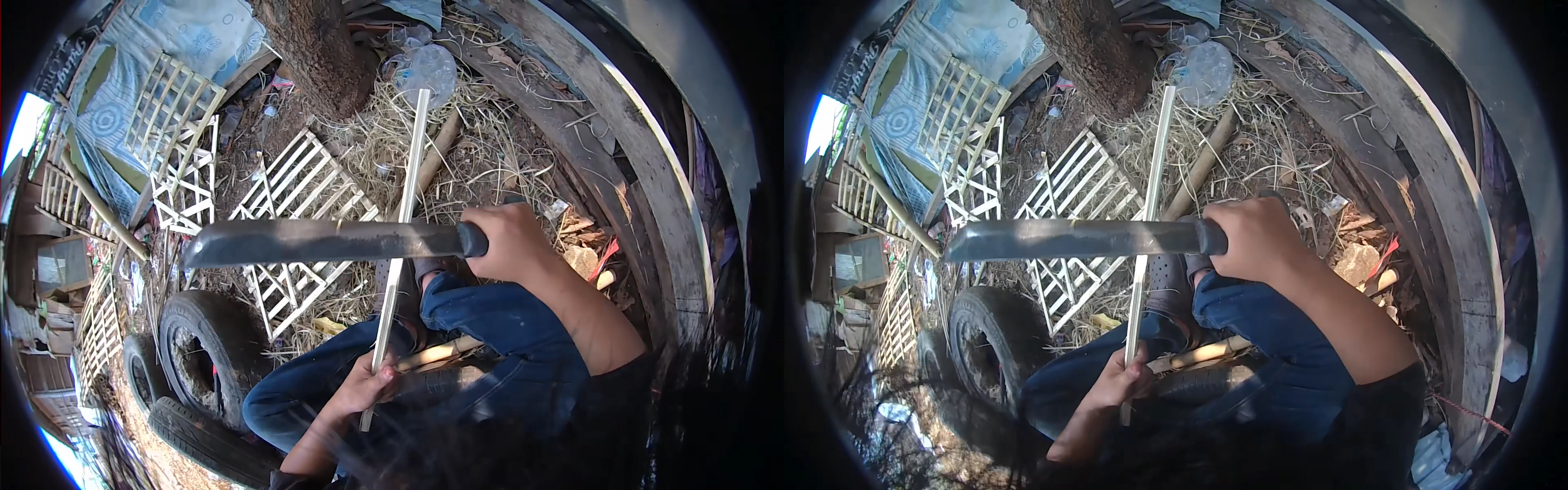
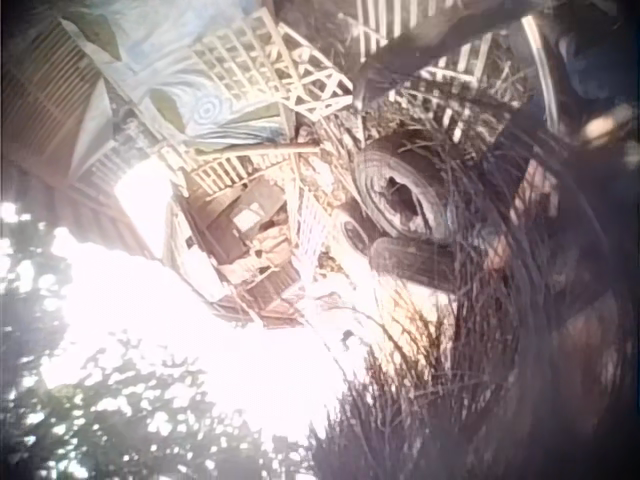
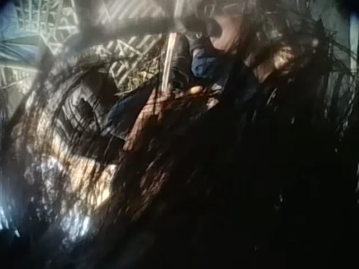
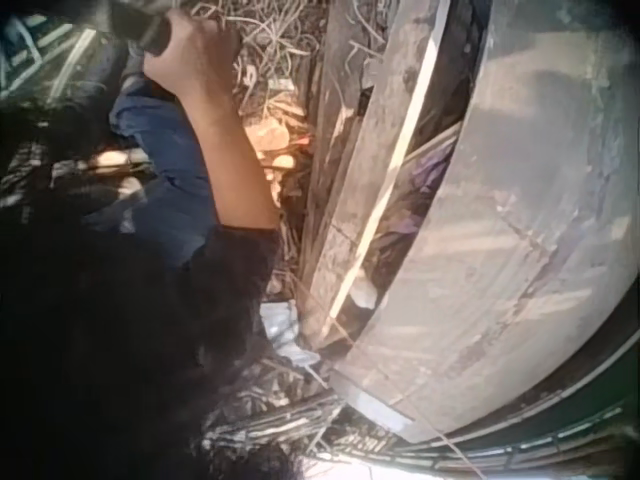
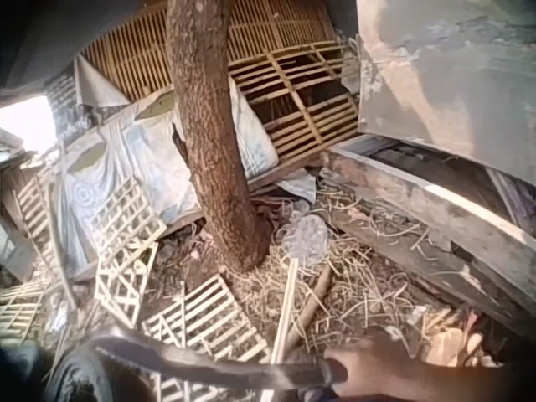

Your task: The person constructs a bamboo lattice by hand, using a hammer to secure joints with small nails and later using a large knife to trim a long bamboo strip.

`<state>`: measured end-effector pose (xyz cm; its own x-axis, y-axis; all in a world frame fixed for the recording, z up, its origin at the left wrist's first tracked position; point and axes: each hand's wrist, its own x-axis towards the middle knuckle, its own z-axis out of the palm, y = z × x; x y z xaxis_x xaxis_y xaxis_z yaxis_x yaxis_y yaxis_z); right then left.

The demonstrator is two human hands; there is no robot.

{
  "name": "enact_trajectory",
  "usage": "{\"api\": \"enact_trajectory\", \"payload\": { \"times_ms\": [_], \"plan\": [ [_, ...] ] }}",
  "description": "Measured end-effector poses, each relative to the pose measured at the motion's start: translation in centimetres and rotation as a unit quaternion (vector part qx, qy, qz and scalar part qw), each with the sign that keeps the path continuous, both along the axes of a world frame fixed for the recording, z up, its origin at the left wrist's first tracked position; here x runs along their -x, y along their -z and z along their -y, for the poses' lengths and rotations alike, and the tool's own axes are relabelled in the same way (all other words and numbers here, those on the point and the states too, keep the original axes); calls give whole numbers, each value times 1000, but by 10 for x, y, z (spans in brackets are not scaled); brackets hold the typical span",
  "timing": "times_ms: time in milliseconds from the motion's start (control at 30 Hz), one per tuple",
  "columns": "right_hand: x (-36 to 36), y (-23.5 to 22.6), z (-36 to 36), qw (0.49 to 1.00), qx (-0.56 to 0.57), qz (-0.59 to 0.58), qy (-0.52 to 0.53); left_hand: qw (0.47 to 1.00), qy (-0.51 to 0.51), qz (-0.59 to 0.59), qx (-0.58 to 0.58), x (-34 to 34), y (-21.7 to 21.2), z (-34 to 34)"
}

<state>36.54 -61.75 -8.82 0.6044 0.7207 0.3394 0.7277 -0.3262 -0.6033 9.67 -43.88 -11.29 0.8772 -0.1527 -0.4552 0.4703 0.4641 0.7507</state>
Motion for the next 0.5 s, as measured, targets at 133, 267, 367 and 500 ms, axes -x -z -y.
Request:
{"api": "enact_trajectory", "payload": {
  "times_ms": [133,267,367,500],
  "plan": [
    [-12,26,-5,988,139,60,-25,990,2,-16,-139,17,-7,6],
    [-68,49,51,966,197,73,153,974,10,-35,-225,22,0,8],
    [-39,21,28,951,259,-25,167,956,11,-96,-277,16,4,17],
    [-24,19,2,980,191,36,47,939,19,-36,-342,3,-22,20]
  ]
}}
